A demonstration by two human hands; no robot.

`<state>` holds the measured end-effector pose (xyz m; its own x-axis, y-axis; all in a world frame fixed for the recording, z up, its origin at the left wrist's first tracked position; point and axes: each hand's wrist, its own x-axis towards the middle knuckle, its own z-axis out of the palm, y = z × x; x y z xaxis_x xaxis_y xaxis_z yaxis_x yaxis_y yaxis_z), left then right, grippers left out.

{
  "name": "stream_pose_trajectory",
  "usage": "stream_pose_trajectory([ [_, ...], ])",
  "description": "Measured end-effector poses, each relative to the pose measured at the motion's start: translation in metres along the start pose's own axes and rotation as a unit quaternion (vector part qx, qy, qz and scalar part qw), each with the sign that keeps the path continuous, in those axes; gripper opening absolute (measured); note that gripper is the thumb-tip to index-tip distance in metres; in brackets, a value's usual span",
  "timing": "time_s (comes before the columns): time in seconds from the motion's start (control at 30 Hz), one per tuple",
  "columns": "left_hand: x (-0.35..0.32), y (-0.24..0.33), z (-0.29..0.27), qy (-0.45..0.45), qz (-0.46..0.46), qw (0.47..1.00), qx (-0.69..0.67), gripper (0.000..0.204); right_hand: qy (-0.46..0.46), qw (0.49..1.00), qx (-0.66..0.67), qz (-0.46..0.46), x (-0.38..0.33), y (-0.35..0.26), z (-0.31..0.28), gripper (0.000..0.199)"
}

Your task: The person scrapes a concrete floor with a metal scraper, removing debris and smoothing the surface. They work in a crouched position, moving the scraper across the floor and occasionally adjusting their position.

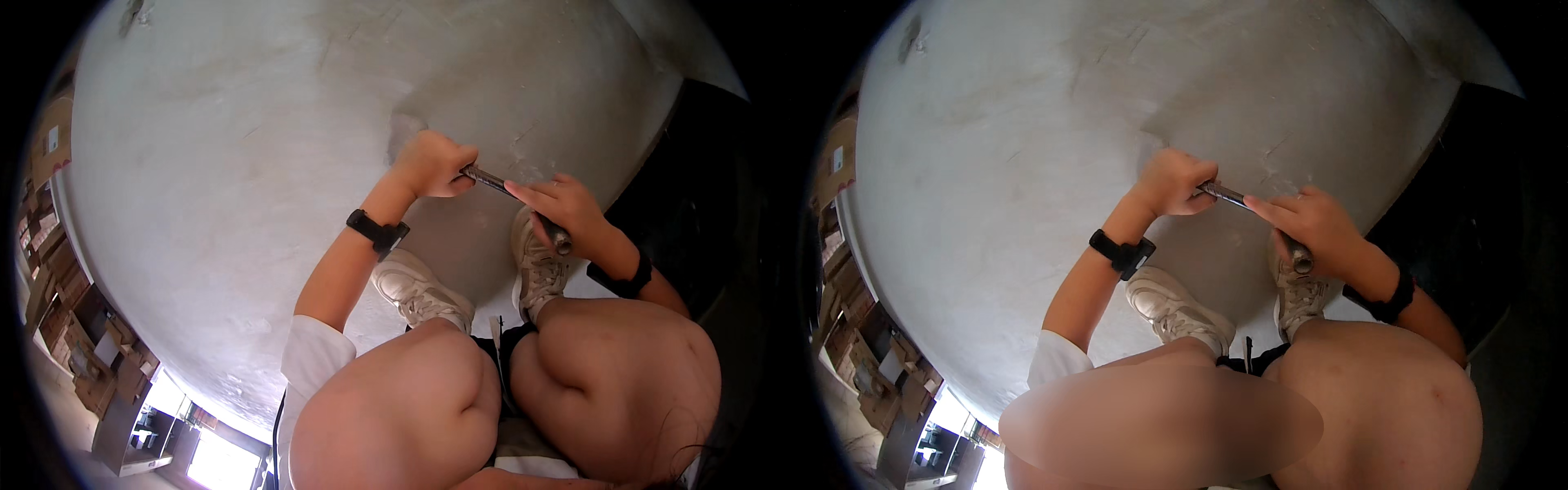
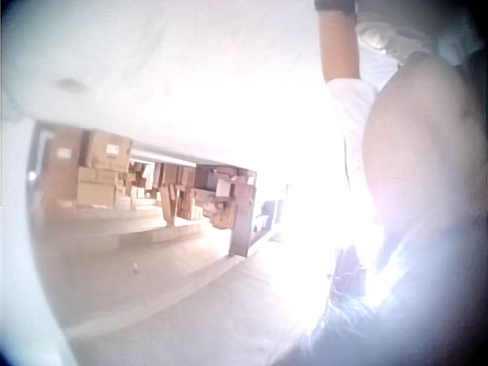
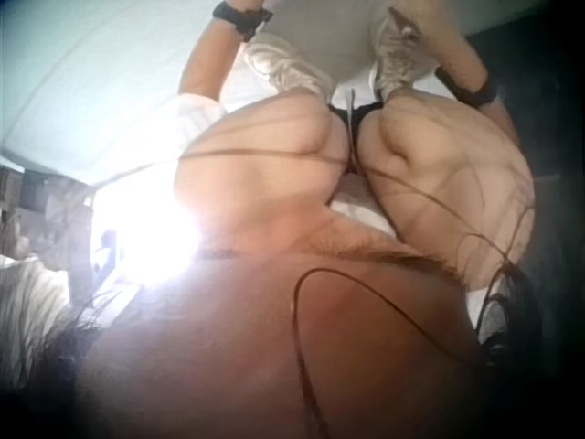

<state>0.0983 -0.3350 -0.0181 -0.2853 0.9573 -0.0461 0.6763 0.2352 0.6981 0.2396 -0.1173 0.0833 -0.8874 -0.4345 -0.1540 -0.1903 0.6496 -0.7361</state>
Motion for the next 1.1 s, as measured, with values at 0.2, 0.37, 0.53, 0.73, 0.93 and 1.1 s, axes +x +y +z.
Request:
stream_pose_trajectory([
  [0.2,-0.012,0.039,0.018,0.117,0.029,0.993,0.011,0.023,0.087,0.995,-0.014,-0.043,-0.030,-0.005,0.004,0.065],
  [0.37,-0.038,0.068,0.047,0.206,-0.079,0.973,0.062,0.036,0.066,0.996,-0.033,-0.050,-0.050,-0.003,0.010,0.055],
  [0.53,-0.047,0.045,0.054,0.228,-0.168,0.952,0.119,0.033,0.071,0.993,0.024,-0.087,-0.038,-0.004,0.021,0.039],
  [0.73,-0.043,0.030,0.035,0.223,-0.107,0.956,0.157,0.037,0.039,0.982,-0.021,-0.185,-0.013,-0.019,0.017,0.018],
  [0.93,-0.049,0.042,0.028,0.217,-0.158,0.951,0.156,0.042,-0.076,0.944,0.101,-0.305,-0.005,-0.017,0.047,0.020],
  [1.1,-0.056,0.047,0.034,0.185,-0.167,0.952,0.176,0.044,-0.208,0.909,0.159,-0.323,-0.005,-0.022,0.071,0.017],
])
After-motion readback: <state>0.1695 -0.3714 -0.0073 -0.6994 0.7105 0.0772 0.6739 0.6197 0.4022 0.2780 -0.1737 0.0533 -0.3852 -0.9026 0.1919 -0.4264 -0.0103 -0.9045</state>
